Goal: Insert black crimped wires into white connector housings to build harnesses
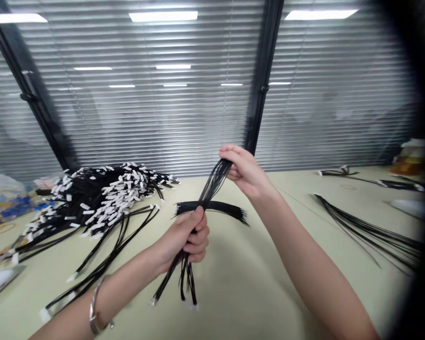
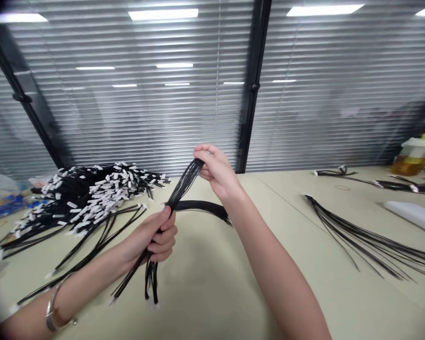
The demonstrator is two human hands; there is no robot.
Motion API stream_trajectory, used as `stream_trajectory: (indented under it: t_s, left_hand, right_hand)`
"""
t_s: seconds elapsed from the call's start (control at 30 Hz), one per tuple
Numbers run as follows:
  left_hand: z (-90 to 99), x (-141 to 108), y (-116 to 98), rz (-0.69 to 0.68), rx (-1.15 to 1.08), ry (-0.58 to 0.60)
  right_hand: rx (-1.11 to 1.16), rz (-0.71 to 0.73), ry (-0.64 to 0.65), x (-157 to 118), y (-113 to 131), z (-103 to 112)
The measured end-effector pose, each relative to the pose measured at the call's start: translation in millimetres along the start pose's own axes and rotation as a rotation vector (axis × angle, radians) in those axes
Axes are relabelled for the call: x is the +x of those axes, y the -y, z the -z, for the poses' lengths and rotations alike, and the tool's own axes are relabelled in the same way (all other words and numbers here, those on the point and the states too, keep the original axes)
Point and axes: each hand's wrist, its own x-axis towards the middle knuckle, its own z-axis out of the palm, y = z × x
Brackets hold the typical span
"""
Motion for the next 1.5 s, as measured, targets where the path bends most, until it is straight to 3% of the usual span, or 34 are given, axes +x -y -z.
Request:
stream_trajectory:
  t_s: [0.4, 0.63, 0.73, 0.87, 0.97, 1.2, 1.33, 1.5]
  left_hand:
    - [-14.0, -5, 14, 0.155, -0.126, 0.062]
    - [-13.1, -3, 32, 0.145, -0.157, -0.023]
    - [-6.1, 0, 34, 0.101, -0.178, -0.058]
    - [1.1, 2, 34, 0.083, -0.198, -0.069]
    - [0.4, 0, 38, 0.102, -0.182, -0.047]
    - [-15.1, -7, 47, 0.187, -0.112, 0.120]
    - [-15.4, -6, 48, 0.108, -0.016, 0.172]
    - [-12.6, -4, 42, -0.006, 0.072, 0.127]
  right_hand:
    - [0.114, -0.202, -0.145, 25, -7, 45]
    - [0.192, -0.273, -0.250, 35, -11, 72]
    - [0.243, -0.322, -0.232, 32, -23, 58]
    - [0.320, -0.464, -0.144, 22, -43, 19]
    - [0.381, -0.510, -0.079, 16, -43, 3]
    - [0.526, -0.292, -0.075, 3, 1, 15]
    - [0.584, -0.224, -0.090, -4, 17, 14]
    - [0.593, -0.257, -0.003, -8, 19, 2]
